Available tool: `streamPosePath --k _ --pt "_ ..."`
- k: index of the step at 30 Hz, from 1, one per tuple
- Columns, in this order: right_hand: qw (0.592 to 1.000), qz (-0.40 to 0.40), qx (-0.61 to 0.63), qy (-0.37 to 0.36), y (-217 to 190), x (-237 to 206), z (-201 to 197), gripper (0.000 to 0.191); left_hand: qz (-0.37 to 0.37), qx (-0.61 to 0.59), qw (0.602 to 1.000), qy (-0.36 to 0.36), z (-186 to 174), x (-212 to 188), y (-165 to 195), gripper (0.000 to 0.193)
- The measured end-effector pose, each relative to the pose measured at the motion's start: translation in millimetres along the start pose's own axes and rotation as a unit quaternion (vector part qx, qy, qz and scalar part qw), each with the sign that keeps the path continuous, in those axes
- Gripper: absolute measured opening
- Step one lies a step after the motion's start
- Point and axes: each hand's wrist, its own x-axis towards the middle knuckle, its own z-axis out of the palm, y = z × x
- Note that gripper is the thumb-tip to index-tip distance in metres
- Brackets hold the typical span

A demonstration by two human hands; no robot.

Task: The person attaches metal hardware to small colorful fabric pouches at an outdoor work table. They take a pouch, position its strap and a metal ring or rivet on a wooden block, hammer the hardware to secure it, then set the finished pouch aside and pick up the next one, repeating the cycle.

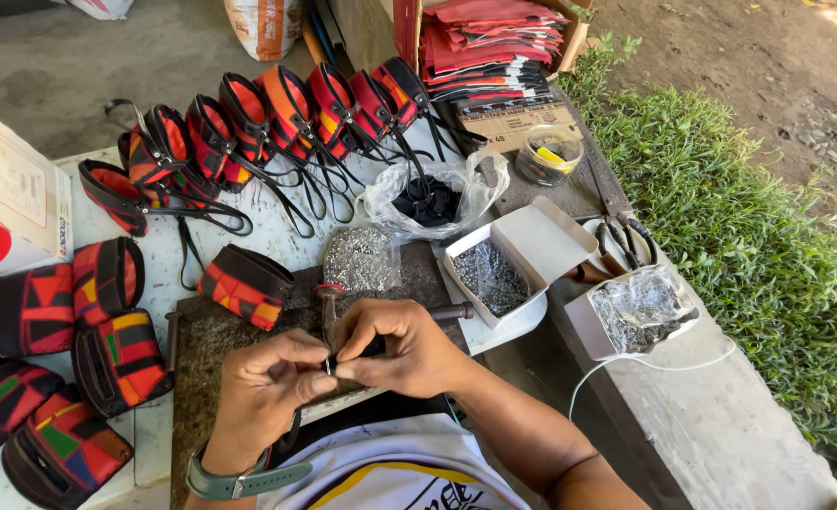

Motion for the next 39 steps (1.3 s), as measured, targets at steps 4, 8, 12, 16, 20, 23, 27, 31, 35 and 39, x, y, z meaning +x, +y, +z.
streamPosePath --k 4,8,12,16,20,23,27,31,35,39 --pt "0.992 0.072 0.101 -0.012 8.1 -5.4 -3.2 0.013 -0.020 0.023 0.999 -0.031 -2.5 1.9 1.5 0.020" --pt "0.993 0.072 0.095 -0.003 15.0 -13.3 3.6 0.014 -0.054 0.089 0.994 -0.021 -5.3 -6.6 6.9 0.018" --pt "0.997 0.067 0.042 -0.011 17.2 -15.1 12.0 0.014 -0.030 0.095 0.994 -0.038 -4.9 -13.3 10.9 0.017" --pt "0.998 0.034 -0.045 0.018 13.5 -9.6 18.9 0.014 -0.005 0.137 0.990 0.028 4.2 -15.0 8.5 0.017" --pt "0.998 0.044 -0.052 0.010 9.8 -0.7 10.8 0.012 0.018 0.123 0.986 0.106 10.0 -10.4 3.6 0.021" --pt "1.000 -0.002 -0.019 -0.002 9.9 3.2 5.5 0.023 0.063 0.065 0.991 0.098 7.1 -6.2 3.2 0.024" --pt "0.999 -0.035 -0.011 0.026 12.3 8.5 6.6 0.014 0.067 0.046 0.993 0.083 5.3 -5.8 6.9 0.026" --pt "0.997 -0.060 -0.045 -0.003 10.3 9.8 4.2 0.011 0.057 0.070 0.991 0.095 7.1 -4.9 12.4 0.026" --pt "0.996 -0.065 -0.066 -0.008 8.3 8.6 0.5 0.012 0.069 0.179 0.979 0.076 3.1 1.8 16.5 0.025" --pt "0.999 -0.046 -0.011 0.016 11.7 10.7 3.1 0.010 0.061 0.197 0.975 0.077 -2.9 2.5 20.0 0.021"
